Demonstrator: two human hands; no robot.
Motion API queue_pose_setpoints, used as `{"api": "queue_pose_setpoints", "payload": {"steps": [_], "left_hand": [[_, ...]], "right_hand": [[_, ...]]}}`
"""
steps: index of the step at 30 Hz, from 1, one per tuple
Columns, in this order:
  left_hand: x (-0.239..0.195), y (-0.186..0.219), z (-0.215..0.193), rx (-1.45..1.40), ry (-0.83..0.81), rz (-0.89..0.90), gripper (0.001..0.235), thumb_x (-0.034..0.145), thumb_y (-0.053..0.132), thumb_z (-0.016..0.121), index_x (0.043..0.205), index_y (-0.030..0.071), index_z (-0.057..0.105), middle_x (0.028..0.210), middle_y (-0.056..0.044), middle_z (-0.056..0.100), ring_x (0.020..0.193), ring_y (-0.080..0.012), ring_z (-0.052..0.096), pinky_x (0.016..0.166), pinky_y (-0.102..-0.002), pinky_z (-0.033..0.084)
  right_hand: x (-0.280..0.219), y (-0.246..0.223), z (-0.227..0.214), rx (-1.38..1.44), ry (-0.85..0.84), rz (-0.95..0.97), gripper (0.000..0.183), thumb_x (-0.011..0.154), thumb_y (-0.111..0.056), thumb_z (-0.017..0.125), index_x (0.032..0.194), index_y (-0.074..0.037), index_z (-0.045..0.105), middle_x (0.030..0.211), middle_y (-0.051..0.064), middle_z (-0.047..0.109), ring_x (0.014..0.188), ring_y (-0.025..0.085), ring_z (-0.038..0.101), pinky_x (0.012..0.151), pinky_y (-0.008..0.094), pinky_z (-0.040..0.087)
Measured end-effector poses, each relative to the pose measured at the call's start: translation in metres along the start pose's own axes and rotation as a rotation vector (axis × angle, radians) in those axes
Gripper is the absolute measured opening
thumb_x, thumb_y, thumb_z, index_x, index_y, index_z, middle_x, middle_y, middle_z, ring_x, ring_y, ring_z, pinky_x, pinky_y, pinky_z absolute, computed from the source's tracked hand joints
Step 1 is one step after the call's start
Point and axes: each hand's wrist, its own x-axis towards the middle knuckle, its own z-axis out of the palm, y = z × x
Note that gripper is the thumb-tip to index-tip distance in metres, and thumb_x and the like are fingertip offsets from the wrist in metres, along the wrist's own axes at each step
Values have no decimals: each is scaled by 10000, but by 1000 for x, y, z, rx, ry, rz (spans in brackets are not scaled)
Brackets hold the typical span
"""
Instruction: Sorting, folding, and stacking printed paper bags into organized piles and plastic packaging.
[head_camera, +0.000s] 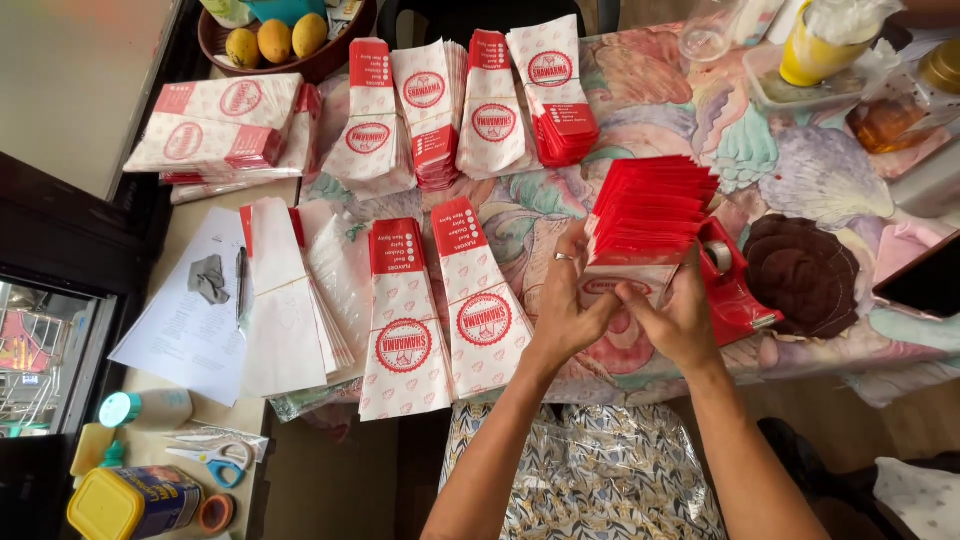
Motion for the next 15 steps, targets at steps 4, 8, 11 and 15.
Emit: {"api": "queue_pose_setpoints", "payload": {"steps": [4, 8, 11, 15], "left_hand": [[-1, -8, 1, 30, -40, 28, 846, 680, 28, 624, 1495, -36, 404, 1299, -304, 550, 1306, -494, 532, 1134, -566, 403], [5, -16, 14, 51, -7, 54, 958, 711, 288, 762, 1512, -31, 345, 1293, -334, 534, 1269, -528, 548, 1092, -591, 423], [6, -7, 14, 4, -23, -7, 841, 744, 203, 775, 1453, -18, 383, 1224, -281, 593, 1216, -481, 598, 1052, -550, 457], [7, 2, 20, 92, 34, 8, 757, 762, 251, 751, 1388, -21, 424, 1224, -217, 583, 1138, -408, 625, 955, -490, 500]], "right_hand": [[-1, -4, 0, 164, 4, 30, 915, 864, -262, 768, 1574, -19, 244, 1483, 170, 465, 1382, 195, 438, 1241, 434, 289], [11, -27, -5, 301, -114, 127, 990, 910, -293, 698, 1663, -101, 84, 1206, 159, 631, 800, 147, 708, 1077, 353, 483], [24, -44, -14, 162, -77, -17, 1053, 877, -440, 684, 1674, -120, 73, 1428, 145, 413, 1128, 183, 451, 1183, 392, 301], [46, -89, -34, -186, -52, -274, 1145, 831, -618, 639, 1700, -154, 56, 1783, 93, 52, 1680, 254, 58, 1434, 487, 51]]}}
